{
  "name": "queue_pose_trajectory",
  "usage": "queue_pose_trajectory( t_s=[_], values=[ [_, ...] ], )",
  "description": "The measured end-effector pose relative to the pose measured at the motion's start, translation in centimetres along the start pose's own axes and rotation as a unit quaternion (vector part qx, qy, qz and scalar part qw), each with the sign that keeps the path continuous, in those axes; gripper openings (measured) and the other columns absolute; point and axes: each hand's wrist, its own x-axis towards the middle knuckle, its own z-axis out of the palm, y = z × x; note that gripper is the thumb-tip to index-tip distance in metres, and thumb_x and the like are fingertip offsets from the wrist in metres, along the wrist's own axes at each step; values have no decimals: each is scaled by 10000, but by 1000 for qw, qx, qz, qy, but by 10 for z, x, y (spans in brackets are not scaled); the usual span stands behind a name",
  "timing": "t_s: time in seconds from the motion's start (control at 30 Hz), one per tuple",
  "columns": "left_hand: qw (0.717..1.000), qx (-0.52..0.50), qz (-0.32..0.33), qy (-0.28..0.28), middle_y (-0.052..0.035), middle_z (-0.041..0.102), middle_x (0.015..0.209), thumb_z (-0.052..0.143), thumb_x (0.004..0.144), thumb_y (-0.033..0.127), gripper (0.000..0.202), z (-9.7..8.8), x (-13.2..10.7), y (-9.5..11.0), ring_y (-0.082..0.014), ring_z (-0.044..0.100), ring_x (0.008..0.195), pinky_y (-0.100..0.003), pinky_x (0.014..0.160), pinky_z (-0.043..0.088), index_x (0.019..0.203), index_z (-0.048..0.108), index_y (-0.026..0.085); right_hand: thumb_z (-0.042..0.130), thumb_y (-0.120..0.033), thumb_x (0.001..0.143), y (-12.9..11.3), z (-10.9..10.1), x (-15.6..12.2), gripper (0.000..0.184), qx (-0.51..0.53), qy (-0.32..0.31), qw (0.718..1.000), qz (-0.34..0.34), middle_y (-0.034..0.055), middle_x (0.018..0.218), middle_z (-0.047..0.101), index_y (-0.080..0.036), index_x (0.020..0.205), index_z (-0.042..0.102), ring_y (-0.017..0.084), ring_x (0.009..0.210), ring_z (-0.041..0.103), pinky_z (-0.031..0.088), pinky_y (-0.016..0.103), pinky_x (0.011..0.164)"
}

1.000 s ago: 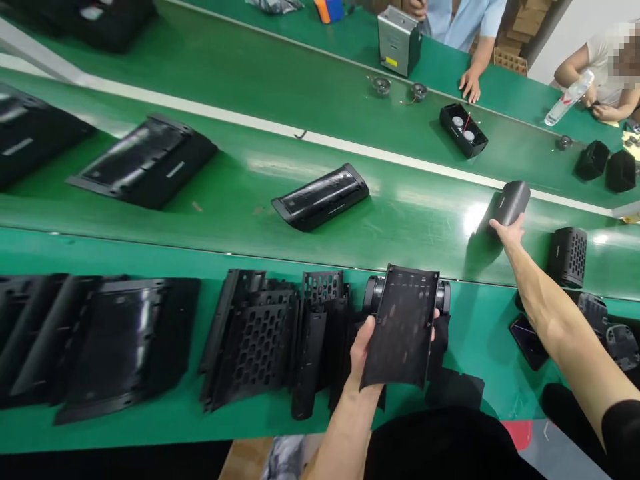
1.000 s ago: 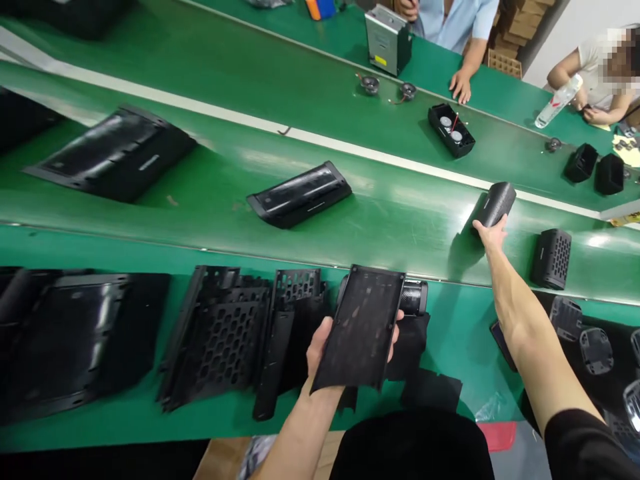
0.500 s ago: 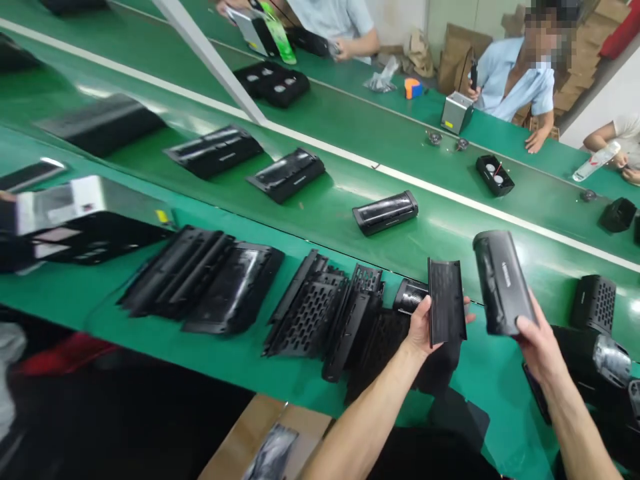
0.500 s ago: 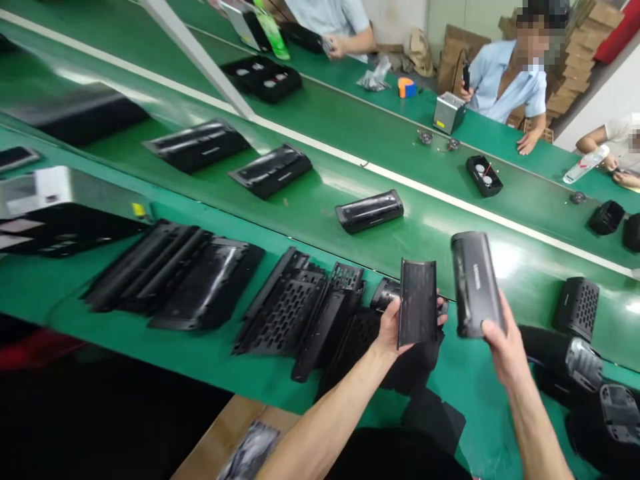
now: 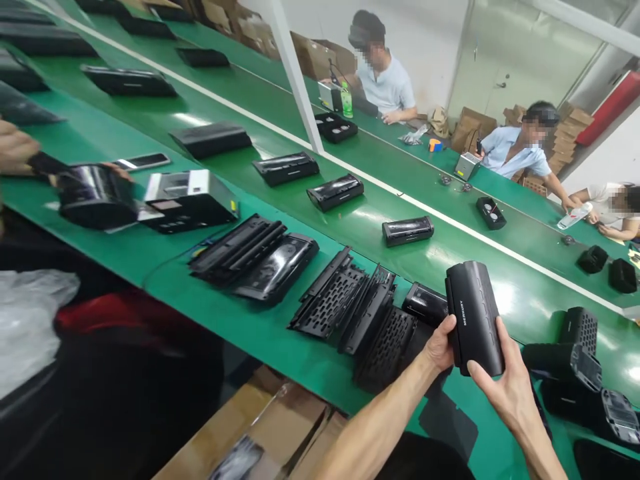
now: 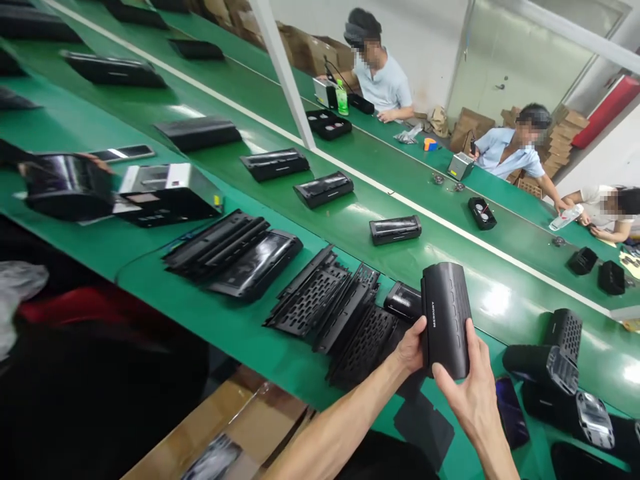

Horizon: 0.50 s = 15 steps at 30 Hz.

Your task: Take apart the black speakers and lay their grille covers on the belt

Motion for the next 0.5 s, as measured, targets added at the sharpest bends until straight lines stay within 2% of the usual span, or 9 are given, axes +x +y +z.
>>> queue_pose_trajectory(
  t_s=[0.1, 0.23, 0.4, 0.5],
  values=[
    [1000, 2, 3, 24, -165, 831, 1166, 951, 716, 591, 693, 2, -4, -3, -378, 748, 1204, -498, 1155, 498, 1196, 802, 114, 760, -563, 837, -7, -7, -10, 994, -36, -2, 999, 2, 129, 1362, 633, -355, 1713, 339, 414, 1192, 700, 588, 539, 960],
    [999, 7, 10, 41, -164, 829, 1163, 983, 678, 570, 719, 10, -8, -8, -359, 765, 1146, -467, 1122, 518, 1197, 791, 110, 702, -546, 886, -15, -15, -22, 953, -75, -9, 997, 11, 138, 1408, 621, -314, 1721, 306, 399, 1220, 699, 595, 505, 937],
    [998, 10, 2, 61, -155, 829, 1099, 998, 627, 611, 758, 21, -3, -16, -333, 774, 1060, -447, 1060, 555, 1156, 785, 112, 680, -580, 895, -9, -28, -16, 947, -61, -38, 997, 23, 168, 1447, 599, -263, 1709, 315, 410, 1274, 661, 563, 557, 1017],
    [994, 14, 54, 97, -114, 820, 1079, 1001, 663, 529, 682, 29, 4, -16, -320, 766, 1044, -443, 1011, 572, 1183, 757, 160, 714, -601, 876, 3, -29, -13, 922, -27, -9, 999, -17, 169, 1526, 524, -268, 1664, 370, 424, 1402, 560, 491, 604, 1125]
  ],
)
